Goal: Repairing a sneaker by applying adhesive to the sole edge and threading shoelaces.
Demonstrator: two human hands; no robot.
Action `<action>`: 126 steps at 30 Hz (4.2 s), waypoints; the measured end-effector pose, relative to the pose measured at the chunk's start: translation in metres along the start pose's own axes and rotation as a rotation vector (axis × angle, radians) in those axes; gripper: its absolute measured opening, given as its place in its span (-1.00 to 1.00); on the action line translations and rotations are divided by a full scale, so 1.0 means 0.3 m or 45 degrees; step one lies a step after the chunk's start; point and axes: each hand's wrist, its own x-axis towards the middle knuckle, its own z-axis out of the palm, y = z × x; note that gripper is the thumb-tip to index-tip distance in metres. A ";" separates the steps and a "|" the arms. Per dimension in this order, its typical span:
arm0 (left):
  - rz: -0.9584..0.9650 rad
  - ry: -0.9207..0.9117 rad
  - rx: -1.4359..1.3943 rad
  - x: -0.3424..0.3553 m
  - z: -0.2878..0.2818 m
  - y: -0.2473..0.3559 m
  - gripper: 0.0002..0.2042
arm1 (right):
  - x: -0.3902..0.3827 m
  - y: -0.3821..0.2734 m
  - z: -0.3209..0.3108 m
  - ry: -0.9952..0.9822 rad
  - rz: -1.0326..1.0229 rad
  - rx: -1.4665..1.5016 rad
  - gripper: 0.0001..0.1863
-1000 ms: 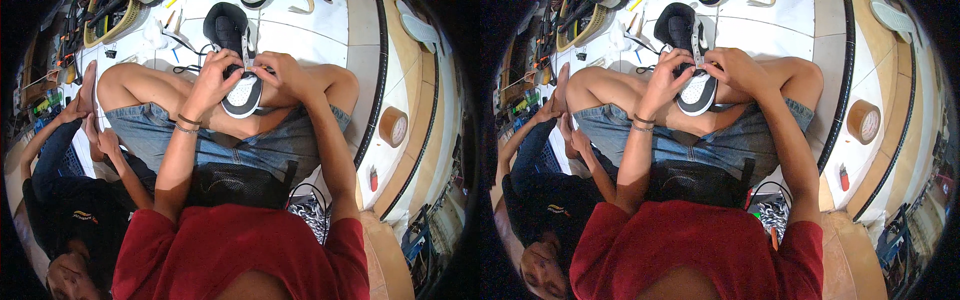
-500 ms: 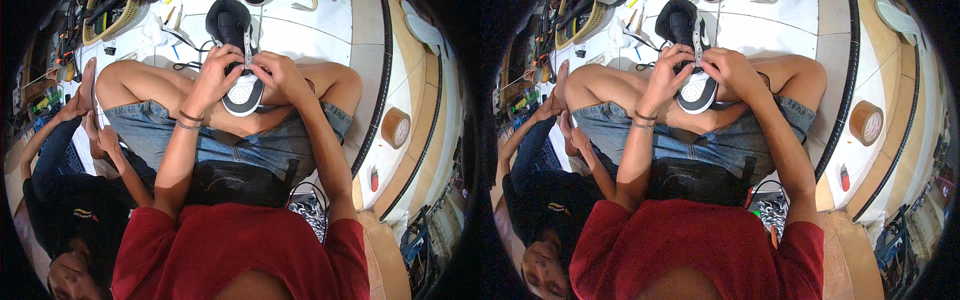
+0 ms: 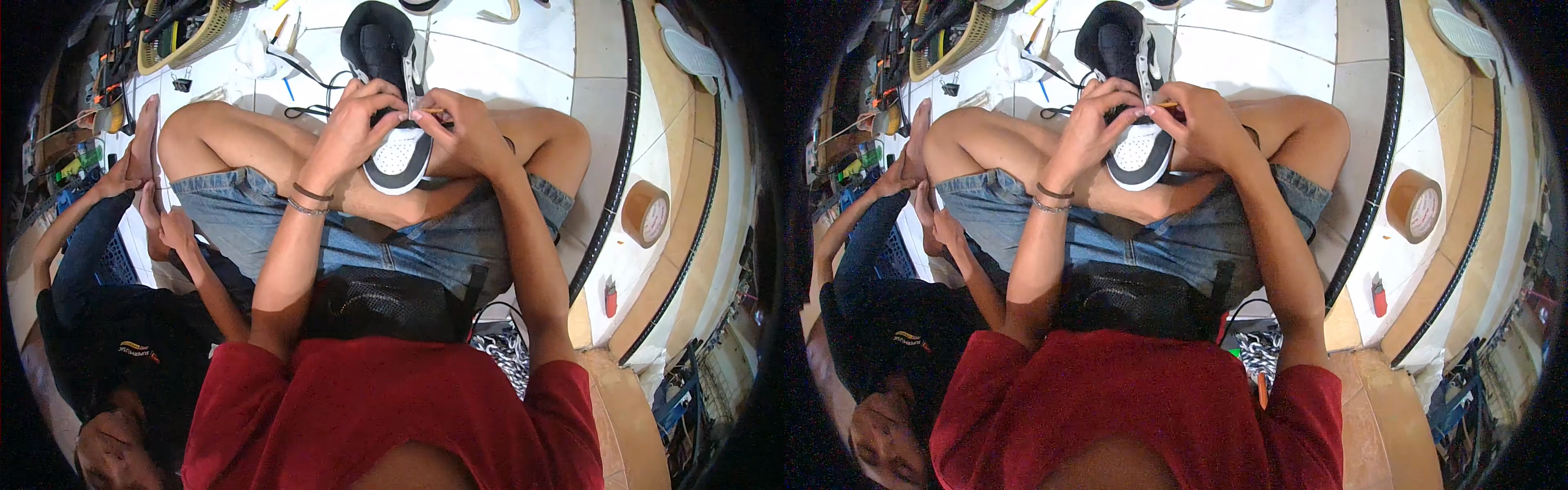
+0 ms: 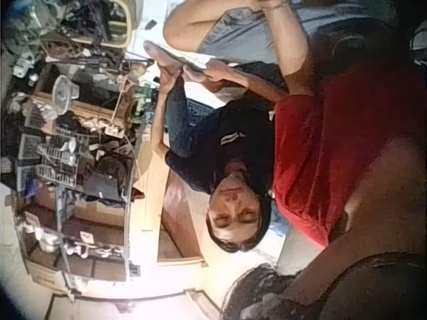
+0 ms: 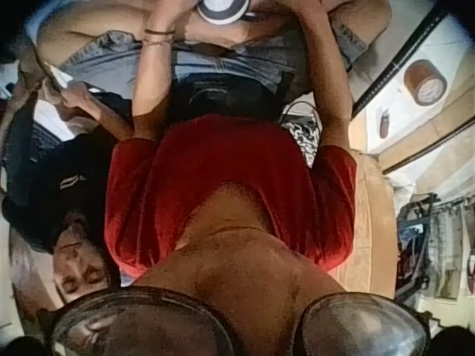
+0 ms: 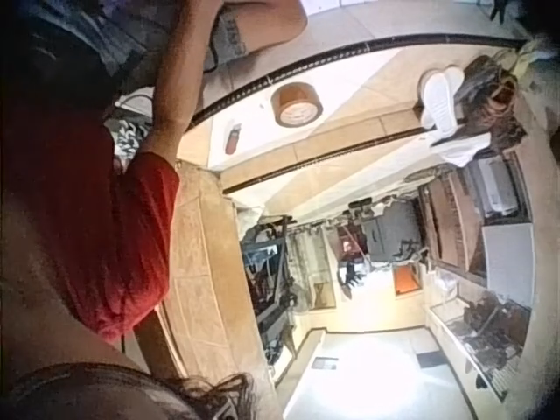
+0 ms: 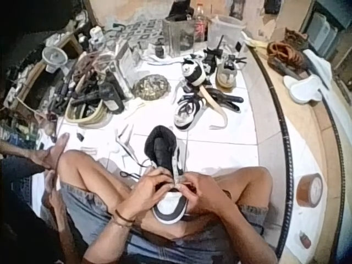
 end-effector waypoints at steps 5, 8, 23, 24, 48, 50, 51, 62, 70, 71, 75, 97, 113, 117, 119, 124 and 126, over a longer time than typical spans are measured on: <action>0.035 -0.002 0.034 0.015 -0.003 0.030 -0.92 | 0.097 -0.105 -0.095 0.098 -0.550 -0.189 -0.86; 0.044 0.061 0.066 0.015 0.003 0.015 -0.93 | 0.183 -0.103 -0.059 -0.162 -0.526 -0.550 -0.78; -0.089 0.124 0.035 0.007 0.032 0.023 -0.93 | 0.242 -0.065 -0.136 -0.596 -0.517 -0.517 -0.88; -0.083 0.093 -0.021 0.010 0.026 0.020 -0.92 | 0.240 -0.067 -0.142 -0.597 -0.518 -0.517 -0.88; -0.224 0.214 -0.056 0.014 0.070 0.036 -0.91 | 0.266 -0.080 -0.167 -0.926 -0.448 -0.532 -0.79; -0.222 0.220 -0.070 0.013 0.063 0.039 -0.91 | 0.263 -0.060 -0.185 -0.844 -0.619 -0.475 -0.80; -0.273 0.153 -0.091 0.009 0.053 0.037 -0.91 | 0.252 -0.056 -0.189 -0.848 -0.619 -0.474 -0.80; -0.227 0.000 -0.166 0.020 -0.008 0.045 -0.80 | 0.028 0.035 -0.090 -0.179 -0.211 -0.063 -0.79; -0.205 -0.031 0.032 0.007 0.003 0.043 -0.69 | -0.031 0.002 -0.173 -0.200 -0.089 -0.107 -0.79; -0.237 -0.066 0.083 0.007 0.000 0.047 -0.69 | -0.046 -0.004 -0.195 -0.201 -0.091 -0.108 -0.79; -0.285 0.228 -0.169 0.010 -0.018 0.109 -0.65 | -0.093 -0.052 -0.238 0.025 -0.178 -0.101 -0.80; 0.113 -0.153 -0.472 0.014 -0.002 0.378 -0.87 | -0.292 -0.221 -0.229 0.170 -0.271 0.239 -0.81; 0.416 -0.193 -0.329 -0.001 -0.006 0.363 -0.79 | -0.305 -0.236 -0.250 0.094 -0.257 0.233 -0.88; 0.350 -0.238 -0.340 -0.005 -0.004 0.361 -0.77 | -0.310 -0.216 -0.254 0.012 -0.266 0.033 -0.86; 0.325 -0.213 -0.339 -0.006 -0.002 0.359 -0.76 | -0.307 -0.238 -0.237 0.050 -0.236 0.074 -0.84; 0.286 -0.208 -0.383 0.004 0.002 0.357 -0.74 | -0.289 -0.242 -0.221 0.202 -0.333 -0.115 -0.79; 0.271 -0.196 -0.463 -0.005 0.005 0.348 -0.75 | -0.287 -0.229 -0.218 0.246 -0.453 -0.101 -0.80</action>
